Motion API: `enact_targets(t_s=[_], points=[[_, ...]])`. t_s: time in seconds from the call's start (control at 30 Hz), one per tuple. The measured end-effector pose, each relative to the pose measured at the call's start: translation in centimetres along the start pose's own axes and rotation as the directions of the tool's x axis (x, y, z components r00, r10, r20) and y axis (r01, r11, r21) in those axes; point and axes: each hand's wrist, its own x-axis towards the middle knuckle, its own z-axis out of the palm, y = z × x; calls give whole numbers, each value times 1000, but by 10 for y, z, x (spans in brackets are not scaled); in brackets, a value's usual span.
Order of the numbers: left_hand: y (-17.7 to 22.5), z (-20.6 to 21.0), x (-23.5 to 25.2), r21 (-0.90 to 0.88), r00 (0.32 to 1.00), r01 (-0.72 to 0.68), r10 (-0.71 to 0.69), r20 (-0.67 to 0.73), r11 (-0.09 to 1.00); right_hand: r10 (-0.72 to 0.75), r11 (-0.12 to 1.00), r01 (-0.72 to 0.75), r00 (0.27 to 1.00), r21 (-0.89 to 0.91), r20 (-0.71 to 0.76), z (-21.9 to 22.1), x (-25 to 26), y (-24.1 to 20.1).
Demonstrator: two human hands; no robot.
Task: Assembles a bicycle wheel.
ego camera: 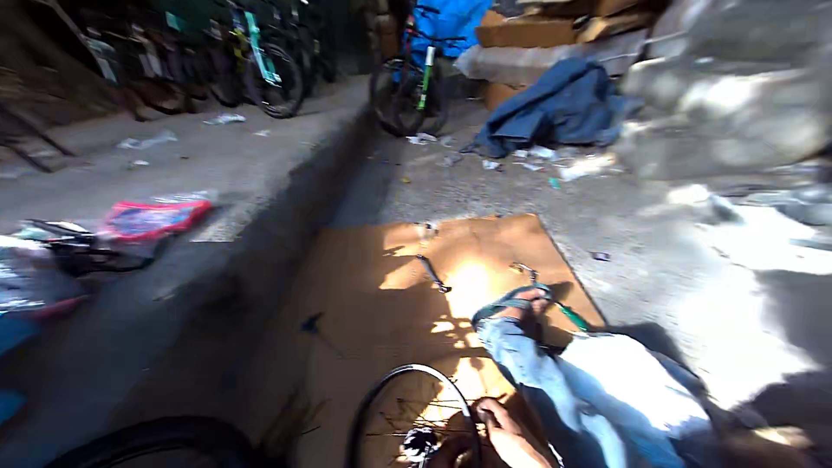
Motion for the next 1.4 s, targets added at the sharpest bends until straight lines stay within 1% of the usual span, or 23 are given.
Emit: enact_targets(t_s=[0.1, 0.17, 0.23, 0.27, 0.33, 0.37, 0.43, 0.5, 0.53, 0.6, 0.63, 0.67, 0.7, 0.77, 0.8, 0.87, 0.93, 1.03, 1.13, 1.23, 1.27, 1.33, 1.4], points=[[3, 4, -2, -38, 998, 62, -62, 0, 997, 114, 994, -114, 993, 3, -42, -1, 2, 4], [2, 4, 2, -96, 996, 84, -88, -30, 992, 152, 988, -152, 988, -4, 8, -10, -2, -3], [2, 6, 4, -138, 993, 88, -98, -64, 987, 107, 994, -109, 993, 27, 48, -16, -5, 1], [2, 6, 6, -149, 993, 91, -101, -65, 985, 58, 997, -61, 997, 56, 59, -17, -4, 5], [0, 4, 8, -160, 993, 98, -108, -55, 982, -10, 999, 6, 995, 44, 101, -17, -2, 8], [-1, 3, 9, -166, 991, 107, -118, -57, 980, -28, 999, 26, 995, 21, 97, -15, 0, 9], [-1, 2, 10, -170, 989, 124, -137, -64, 978, -9, 1000, 10, 998, -9, 63, -8, 2, 6], [1, 1, 9, -113, 985, 151, -160, -71, 982, 14, 1000, -12, 997, -23, 70, -5, 3, 4], [2, 0, 8, -29, 982, 165, -167, -88, 986, 19, 1000, -18, 996, -22, 88, -4, 2, 3], [3, -6, 8, 201, 977, 196, -174, -121, 960, 22, 1000, -23, 996, 3, 89, -2, 1, 4], [3, -9, 7, 279, 976, 208, -181, -121, 937, 26, 999, -28, 997, 33, 69, -2, 0, 6], [4, -10, 4, 303, 976, 211, -184, -116, 929, 45, 997, -48, 998, 59, 44, -3, -1, 8], [5, -8, 2, 286, 978, 201, -175, -114, 937, 75, 995, -75, 997, 58, 5, -6, -3, 10], [6, -4, 0, 194, 982, 167, -146, -117, 967, 172, 984, -175, 981, -30, -88, -13, -5, 18], [6, -4, 1, 148, 981, 161, -143, -129, 976, 239, 961, -251, 964, -117, -114, -16, -7, 23], [8, -5, 0, 106, 977, 177, -162, -136, 978, 361, 874, -369, 929, -317, -84, -16, -17, 27], [12, -5, -2, 150, 973, 212, -194, -128, 966, 389, 805, -369, 919, -465, -56, -4, -25, 37], [19, -6, -5, 248, 968, 250, -232, -99, 936, 423, 745, -373, 905, -553, -41, 19, -19, 52], [22, -13, -6, 376, 965, 261, -256, -62, 889, 430, 708, -383, 900, -593, -67, 34, -10, 65], [23, -18, -7, 496, 967, 230, -256, -17, 837, 469, 688, -366, 883, -627, -1, 23, -19, 39], [21, -20, -5, 521, 969, 198, -244, 22, 831, 460, 697, -362, 888, -619, -3, 23, -18, 43], [17, -22, -2, 503, 972, 142, -216, 92, 852, 397, 769, -356, 917, -531, -40, 22, -19, 52], [14, -21, -3, 423, 971, 116, -192, 141, 899, 375, 848, -359, 926, -389, -37, 13, -32, 36]])
